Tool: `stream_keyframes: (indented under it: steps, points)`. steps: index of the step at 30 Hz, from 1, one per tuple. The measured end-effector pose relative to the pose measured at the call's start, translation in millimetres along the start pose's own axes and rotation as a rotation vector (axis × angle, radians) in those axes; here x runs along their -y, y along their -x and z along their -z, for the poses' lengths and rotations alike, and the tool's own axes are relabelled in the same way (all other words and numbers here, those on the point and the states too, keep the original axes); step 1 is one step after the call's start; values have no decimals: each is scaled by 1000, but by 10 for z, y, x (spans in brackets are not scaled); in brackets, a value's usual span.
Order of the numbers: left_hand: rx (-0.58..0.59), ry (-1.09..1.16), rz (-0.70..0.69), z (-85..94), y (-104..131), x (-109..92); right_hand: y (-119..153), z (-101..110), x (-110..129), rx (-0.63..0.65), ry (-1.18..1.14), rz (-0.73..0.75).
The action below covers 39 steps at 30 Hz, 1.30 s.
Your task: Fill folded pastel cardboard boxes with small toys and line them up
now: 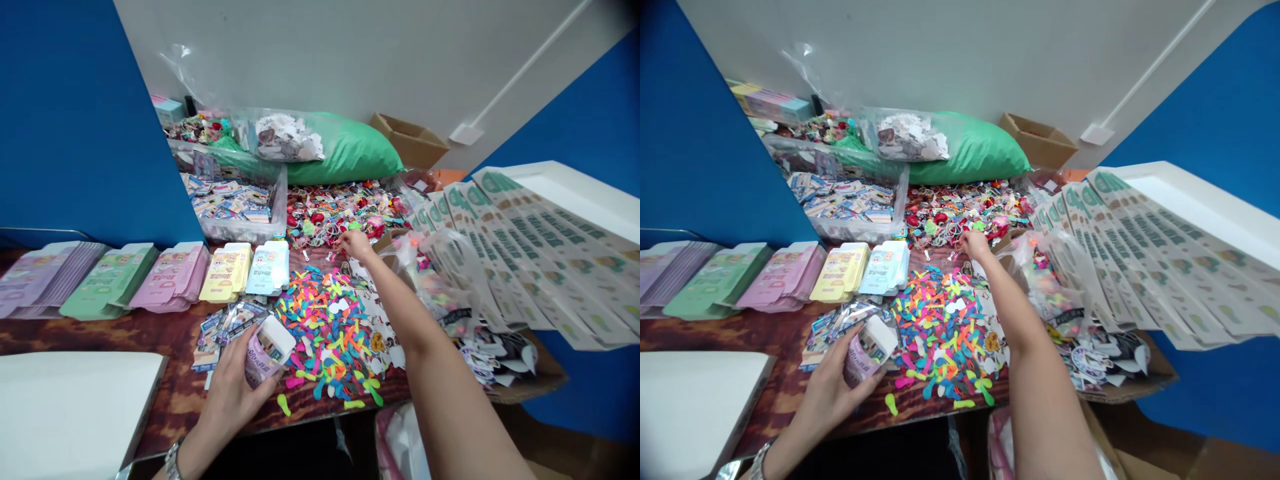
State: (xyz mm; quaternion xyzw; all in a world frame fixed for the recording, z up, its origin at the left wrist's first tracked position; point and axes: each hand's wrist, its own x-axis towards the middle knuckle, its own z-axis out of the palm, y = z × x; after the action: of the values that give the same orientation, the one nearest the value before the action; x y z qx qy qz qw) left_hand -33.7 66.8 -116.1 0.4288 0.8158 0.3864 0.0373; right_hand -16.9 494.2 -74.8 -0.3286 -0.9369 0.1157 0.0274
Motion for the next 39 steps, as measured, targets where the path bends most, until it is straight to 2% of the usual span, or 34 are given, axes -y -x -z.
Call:
stream_keyframes:
  steps: [3,6,8,12,16,21,26,28,33,36,39]
  points:
    - [3,40,18,-52,-39,-5,85,319,50,7,-87,51]
    - [-13,89,35,-95,-121,-49,322,573,214,39,-183,126]
    - [-20,126,68,-106,-192,-98,527,703,388,85,-328,182]
    - [-35,167,123,-112,-302,-190,949,916,821,231,-762,276]
    - [-51,170,145,-128,-276,-212,1334,1044,1242,359,-914,355]
    - [-89,223,147,-121,-136,-201,1695,941,1608,467,-1011,413]
    - [-82,370,145,-35,-24,-225,1840,654,1698,581,-1026,383]
    - [-56,428,150,22,10,-241,1863,574,1677,539,-927,391]
    - [-44,475,156,131,63,-252,1948,561,1663,283,-585,551]
    - [-131,366,127,145,78,-220,1979,596,1671,189,-476,583]
    - [-214,228,107,159,86,-181,1965,585,1642,174,-507,570]
